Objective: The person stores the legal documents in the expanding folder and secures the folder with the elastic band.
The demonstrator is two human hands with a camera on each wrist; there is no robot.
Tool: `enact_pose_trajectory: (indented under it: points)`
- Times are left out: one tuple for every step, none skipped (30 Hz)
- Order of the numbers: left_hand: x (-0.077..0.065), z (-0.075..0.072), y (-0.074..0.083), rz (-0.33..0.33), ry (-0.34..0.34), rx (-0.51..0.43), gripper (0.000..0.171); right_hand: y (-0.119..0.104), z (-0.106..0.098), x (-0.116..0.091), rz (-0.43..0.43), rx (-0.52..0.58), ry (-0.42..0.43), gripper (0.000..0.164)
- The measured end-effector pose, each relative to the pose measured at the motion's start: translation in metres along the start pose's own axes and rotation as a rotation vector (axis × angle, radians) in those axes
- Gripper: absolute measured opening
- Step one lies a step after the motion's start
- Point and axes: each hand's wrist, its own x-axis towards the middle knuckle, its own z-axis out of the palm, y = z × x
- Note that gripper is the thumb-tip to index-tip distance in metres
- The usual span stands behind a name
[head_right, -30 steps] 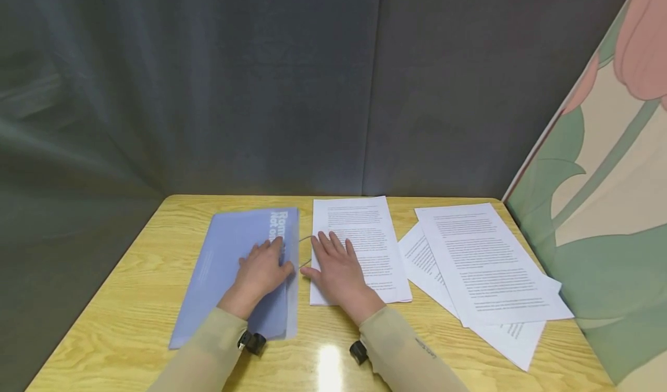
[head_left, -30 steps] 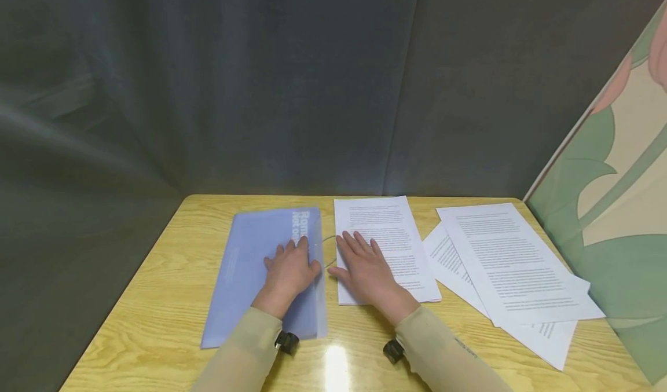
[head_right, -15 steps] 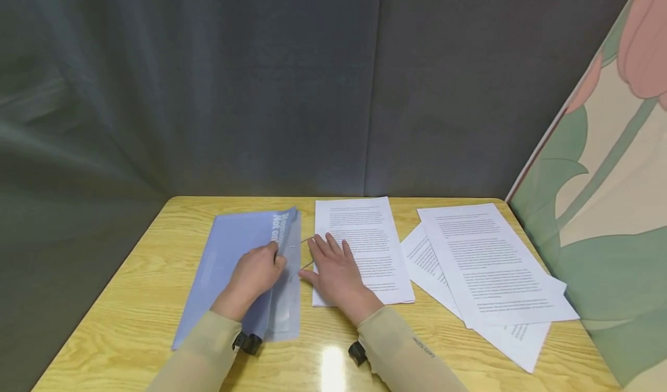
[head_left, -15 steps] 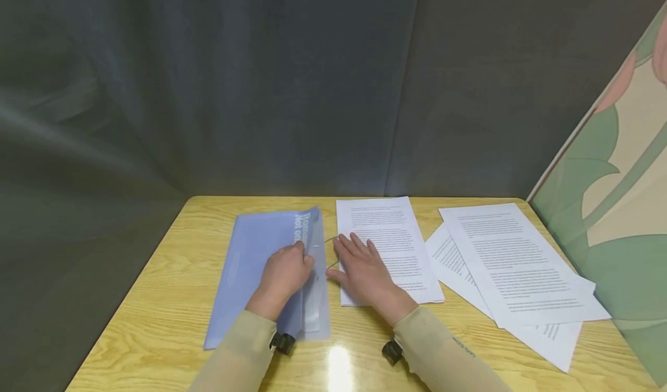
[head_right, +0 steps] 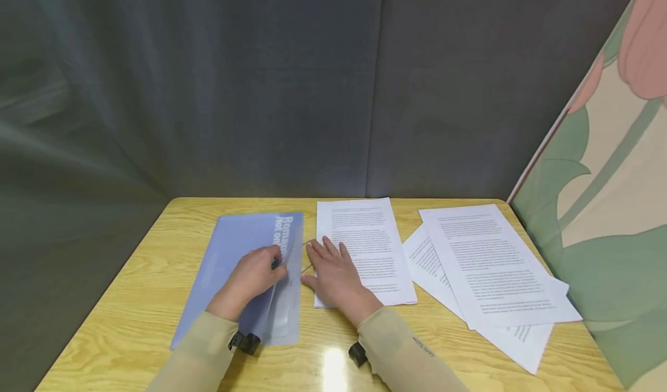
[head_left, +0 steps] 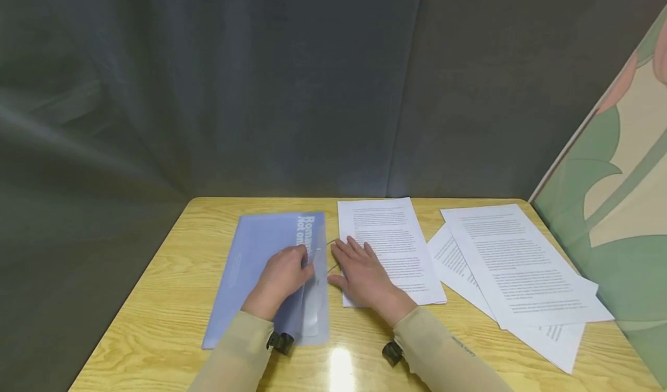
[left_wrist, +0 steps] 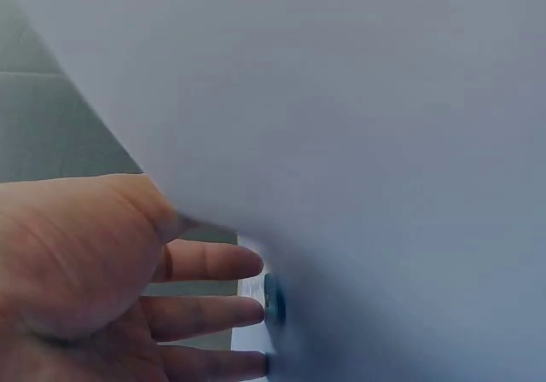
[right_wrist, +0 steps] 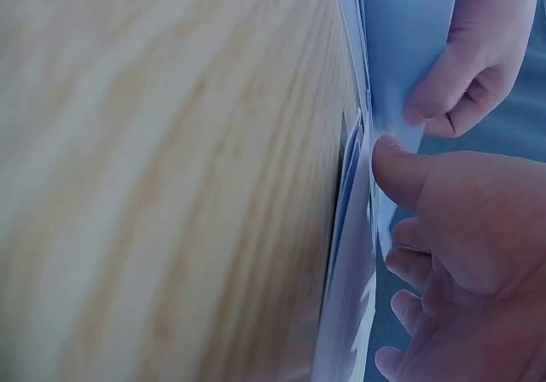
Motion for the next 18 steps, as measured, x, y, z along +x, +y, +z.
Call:
enact_pose_trajectory:
  points:
    - [0.000,0.000,0.000,-0.005,0.007,-0.005,0.017,-0.001,-0.001,0.000,-0.003,0.003,-0.005,0.071]
    - [0.000,0.002,-0.001,0.000,0.018,-0.008,0.015,-0.002,-0.001,-0.001,-0.006,-0.003,-0.016,0.071]
    - [-0.002,-0.002,0.003,-0.006,0.023,-0.026,0.015,-0.002,-0.001,-0.001,-0.010,-0.010,-0.025,0.071]
    - [-0.005,-0.009,0.009,-0.014,0.026,-0.054,0.016,-0.003,-0.001,-0.001,-0.015,-0.014,-0.034,0.070]
    - [-0.007,-0.009,0.007,0.001,0.047,-0.080,0.018,-0.003,-0.001,-0.001,-0.020,-0.018,-0.041,0.070]
    - [-0.011,-0.018,0.014,-0.009,0.050,-0.116,0.019,-0.004,-0.001,-0.001,-0.027,-0.020,-0.043,0.070]
    - [-0.015,-0.028,0.022,-0.026,0.051,-0.152,0.020,-0.004,-0.001,-0.001,-0.033,-0.021,-0.045,0.069]
    - [-0.017,-0.034,0.026,-0.033,0.061,-0.182,0.020,-0.005,-0.001,-0.001,-0.037,-0.023,-0.048,0.069]
    - [-0.021,-0.044,0.033,-0.053,0.059,-0.217,0.021,-0.005,-0.001,-0.001,-0.040,-0.022,-0.051,0.069]
    - [-0.023,-0.048,0.035,-0.058,0.068,-0.241,0.022,-0.005,-0.001,-0.001,-0.043,-0.024,-0.057,0.069]
    - [-0.024,-0.052,0.036,-0.061,0.075,-0.261,0.023,-0.005,-0.001,-0.001,-0.046,-0.025,-0.061,0.069]
    - [-0.026,-0.062,0.044,-0.088,0.064,-0.281,0.023,-0.005,0.000,-0.001,-0.048,-0.027,-0.066,0.069]
    - [-0.027,-0.065,0.044,-0.094,0.066,-0.297,0.024,-0.005,0.000,-0.001,-0.050,-0.028,-0.070,0.069]
    - [-0.027,-0.068,0.043,-0.093,0.070,-0.313,0.025,-0.005,0.000,-0.001,-0.051,-0.032,-0.074,0.068]
    - [-0.027,-0.072,0.042,-0.093,0.072,-0.337,0.025,-0.005,0.000,-0.001,-0.051,-0.036,-0.079,0.068]
    - [-0.027,-0.075,0.041,-0.094,0.073,-0.359,0.025,-0.004,0.000,-0.001,-0.050,-0.041,-0.083,0.068]
    - [-0.027,-0.078,0.039,-0.094,0.077,-0.381,0.025,-0.004,0.000,-0.001,-0.049,-0.042,-0.083,0.067]
    - [-0.027,-0.081,0.038,-0.094,0.079,-0.405,0.025,-0.004,0.000,0.000,-0.047,-0.046,-0.083,0.067]
